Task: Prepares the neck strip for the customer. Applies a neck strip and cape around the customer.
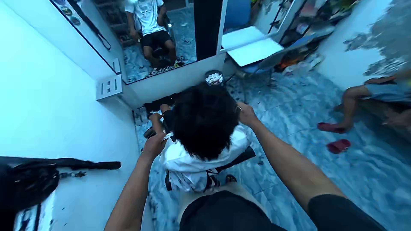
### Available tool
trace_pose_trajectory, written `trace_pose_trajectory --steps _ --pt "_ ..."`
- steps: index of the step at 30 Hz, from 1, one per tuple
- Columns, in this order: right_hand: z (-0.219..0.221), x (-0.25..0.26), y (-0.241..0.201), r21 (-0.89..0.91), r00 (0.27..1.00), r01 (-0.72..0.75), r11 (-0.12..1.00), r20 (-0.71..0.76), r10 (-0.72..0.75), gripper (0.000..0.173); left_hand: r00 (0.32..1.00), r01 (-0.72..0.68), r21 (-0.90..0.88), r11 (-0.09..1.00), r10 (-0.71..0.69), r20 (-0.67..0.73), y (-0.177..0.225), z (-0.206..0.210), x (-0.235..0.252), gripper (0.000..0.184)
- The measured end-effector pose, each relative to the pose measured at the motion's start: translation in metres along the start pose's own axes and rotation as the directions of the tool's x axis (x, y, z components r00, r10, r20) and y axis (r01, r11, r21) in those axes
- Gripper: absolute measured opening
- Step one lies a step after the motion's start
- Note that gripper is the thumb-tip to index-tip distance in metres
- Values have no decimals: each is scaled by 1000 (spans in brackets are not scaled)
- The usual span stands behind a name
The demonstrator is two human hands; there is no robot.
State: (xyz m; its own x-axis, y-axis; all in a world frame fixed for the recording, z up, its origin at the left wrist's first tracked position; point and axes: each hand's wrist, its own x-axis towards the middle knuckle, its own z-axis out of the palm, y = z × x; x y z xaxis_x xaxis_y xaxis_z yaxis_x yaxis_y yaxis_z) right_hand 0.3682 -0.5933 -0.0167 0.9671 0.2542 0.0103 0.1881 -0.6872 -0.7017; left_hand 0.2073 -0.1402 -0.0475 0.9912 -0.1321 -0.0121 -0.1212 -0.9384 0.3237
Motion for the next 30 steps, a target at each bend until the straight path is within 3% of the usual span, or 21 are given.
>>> trace_pose_trajectory --steps 2,5,11,14,16,19,21,25,27,30 --pt "7 -5 21 111 991 38 993 126 -52 23 994 59 10 998 -58 -88 13 0 -49 23" --pt "8 -15 37 260 972 121 958 163 -167 22 958 165 -15 986 -164 -236 50 0 -105 21" --pt "4 -23 41 414 960 156 897 150 -236 21 823 216 -92 972 -232 -518 186 40 -178 23" --pt "-8 -35 30 425 962 195 884 92 -256 19 760 148 -207 967 -245 -601 258 58 -159 19" --pt "-19 -63 4 434 924 314 844 65 -377 18 719 101 -276 956 -262 -643 292 68 -134 17" --pt "-14 -127 -25 386 861 373 844 194 -469 25 666 128 -304 944 -309 -679 325 76 -91 19" --pt "3 -171 -34 317 898 348 882 159 -411 31 666 147 -310 939 -326 -671 332 78 -64 23" --pt "38 -205 -30 377 949 315 871 -150 -278 26 719 324 -265 908 -419 -554 336 82 -26 36" --pt "38 -208 -28 358 949 307 882 -187 -254 24 767 427 -129 895 -434 -474 343 83 -19 41" --pt "34 -211 -22 316 947 313 895 -171 -271 22 846 435 24 900 -400 -353 345 82 -19 51"
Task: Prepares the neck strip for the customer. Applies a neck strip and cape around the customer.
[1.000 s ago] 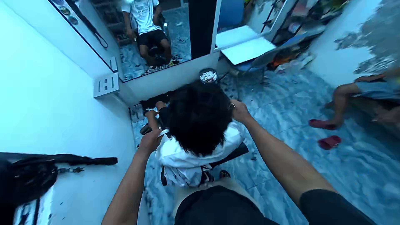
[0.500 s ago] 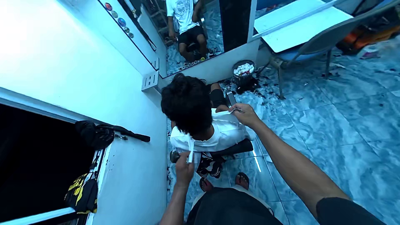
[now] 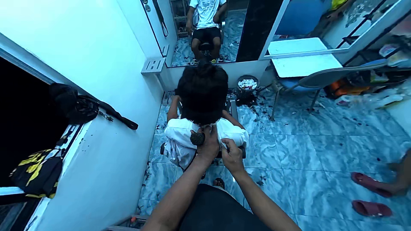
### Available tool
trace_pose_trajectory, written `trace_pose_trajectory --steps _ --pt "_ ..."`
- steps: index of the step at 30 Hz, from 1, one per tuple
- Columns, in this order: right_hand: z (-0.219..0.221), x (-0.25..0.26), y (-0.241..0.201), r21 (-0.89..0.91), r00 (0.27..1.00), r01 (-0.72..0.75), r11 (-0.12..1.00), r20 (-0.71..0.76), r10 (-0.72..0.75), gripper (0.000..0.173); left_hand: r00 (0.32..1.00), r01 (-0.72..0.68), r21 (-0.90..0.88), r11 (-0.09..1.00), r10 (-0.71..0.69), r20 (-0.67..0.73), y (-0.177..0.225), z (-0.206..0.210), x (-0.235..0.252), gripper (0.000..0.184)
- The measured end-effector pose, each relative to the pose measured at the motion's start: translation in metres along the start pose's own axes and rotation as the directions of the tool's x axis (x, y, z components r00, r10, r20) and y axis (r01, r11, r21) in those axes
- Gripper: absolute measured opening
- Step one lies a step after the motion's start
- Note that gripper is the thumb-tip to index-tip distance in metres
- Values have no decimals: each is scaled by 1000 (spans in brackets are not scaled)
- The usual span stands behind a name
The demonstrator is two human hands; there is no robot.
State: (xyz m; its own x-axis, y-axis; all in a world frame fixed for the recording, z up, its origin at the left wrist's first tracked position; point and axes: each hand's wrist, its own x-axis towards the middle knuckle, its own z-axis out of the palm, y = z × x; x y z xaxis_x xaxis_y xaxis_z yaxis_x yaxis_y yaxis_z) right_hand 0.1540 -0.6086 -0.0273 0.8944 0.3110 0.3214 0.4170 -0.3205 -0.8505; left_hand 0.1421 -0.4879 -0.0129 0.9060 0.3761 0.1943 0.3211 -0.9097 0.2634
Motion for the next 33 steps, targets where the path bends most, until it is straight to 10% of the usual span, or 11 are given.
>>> trace_pose_trajectory --steps 5,9,21,28,33 --pt "14 -2 -15 2 999 36 999 22 -36 21 942 -334 -412 848 290 -167 -55 -18 2 38" --pt "48 9 -36 -108 998 54 993 25 -51 21 874 -410 -487 771 180 -451 -116 -16 13 23" --pt "87 68 -98 -543 987 32 839 149 59 24 859 -475 -625 620 482 -175 -172 -12 77 26" --pt "96 94 -115 -246 935 -332 911 39 351 14 834 -500 -675 542 513 -206 -179 -3 89 26" --pt "97 93 -89 -295 991 -38 955 111 74 17 791 -567 -602 562 576 -207 -186 1 98 24"
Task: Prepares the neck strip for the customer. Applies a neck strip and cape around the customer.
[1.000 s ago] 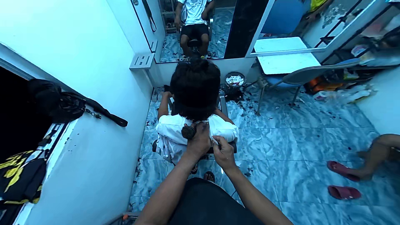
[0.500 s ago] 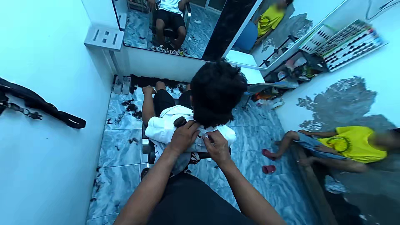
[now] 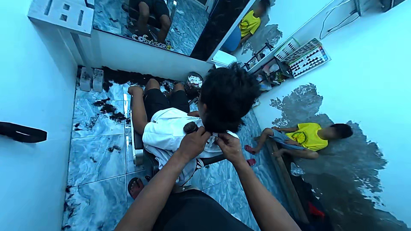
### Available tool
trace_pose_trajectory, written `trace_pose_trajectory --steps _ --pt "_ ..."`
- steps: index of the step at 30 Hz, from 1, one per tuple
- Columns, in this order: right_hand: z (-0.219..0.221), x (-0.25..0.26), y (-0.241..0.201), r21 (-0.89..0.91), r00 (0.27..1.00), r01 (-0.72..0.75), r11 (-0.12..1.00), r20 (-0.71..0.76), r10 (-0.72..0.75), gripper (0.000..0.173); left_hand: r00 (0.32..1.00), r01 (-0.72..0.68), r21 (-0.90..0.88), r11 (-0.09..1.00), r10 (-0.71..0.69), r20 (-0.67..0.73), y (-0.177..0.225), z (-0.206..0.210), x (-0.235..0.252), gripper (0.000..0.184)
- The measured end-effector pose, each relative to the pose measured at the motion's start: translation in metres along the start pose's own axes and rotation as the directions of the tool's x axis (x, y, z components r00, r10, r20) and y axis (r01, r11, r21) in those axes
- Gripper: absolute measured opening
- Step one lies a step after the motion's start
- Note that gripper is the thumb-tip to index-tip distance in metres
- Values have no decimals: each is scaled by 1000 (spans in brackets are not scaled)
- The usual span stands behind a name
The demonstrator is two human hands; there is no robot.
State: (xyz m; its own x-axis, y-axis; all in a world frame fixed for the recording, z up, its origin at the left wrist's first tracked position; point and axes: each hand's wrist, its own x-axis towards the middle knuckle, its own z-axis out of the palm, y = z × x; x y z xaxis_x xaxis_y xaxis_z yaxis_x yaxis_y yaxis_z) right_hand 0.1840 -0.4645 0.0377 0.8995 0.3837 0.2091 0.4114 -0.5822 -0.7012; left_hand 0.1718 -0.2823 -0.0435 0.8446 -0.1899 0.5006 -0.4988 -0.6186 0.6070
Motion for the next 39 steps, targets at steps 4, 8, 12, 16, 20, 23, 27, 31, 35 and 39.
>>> trace_pose_trajectory --steps 4,8,12,16,20,23,27,31,35,39 --pt "3 -4 19 -463 935 353 813 134 -329 35 982 -92 80 993 104 -155 -8 8 -7 21" --pt "17 -7 32 -522 905 403 752 102 -413 30 934 -135 146 980 175 -311 -11 20 -17 18" --pt "11 7 -18 -599 951 198 776 310 -4 28 902 -93 168 981 155 -403 -5 21 -24 18" --pt "0 33 -38 -574 797 93 814 532 284 32 758 275 70 959 -171 -630 30 11 -74 41" --pt "-26 6 13 -127 771 176 976 634 -56 53 306 779 -212 590 -652 -694 62 30 -157 98" --pt "-35 -44 52 203 745 133 970 625 -233 56 64 850 -473 231 -937 -343 75 69 -185 131" --pt "-22 -93 89 100 395 98 990 909 -130 55 81 929 -350 121 -989 -126 94 87 -184 69" --pt "22 -112 86 277 569 -329 902 821 -45 47 441 880 -225 418 -895 61 184 50 -157 43" --pt "37 -119 80 652 719 -524 548 684 -126 56 826 550 -417 724 -547 139 269 38 -139 33" --pt "-123 -118 -88 111 442 -782 614 793 420 41 703 704 -399 587 -656 276 277 24 -124 58"
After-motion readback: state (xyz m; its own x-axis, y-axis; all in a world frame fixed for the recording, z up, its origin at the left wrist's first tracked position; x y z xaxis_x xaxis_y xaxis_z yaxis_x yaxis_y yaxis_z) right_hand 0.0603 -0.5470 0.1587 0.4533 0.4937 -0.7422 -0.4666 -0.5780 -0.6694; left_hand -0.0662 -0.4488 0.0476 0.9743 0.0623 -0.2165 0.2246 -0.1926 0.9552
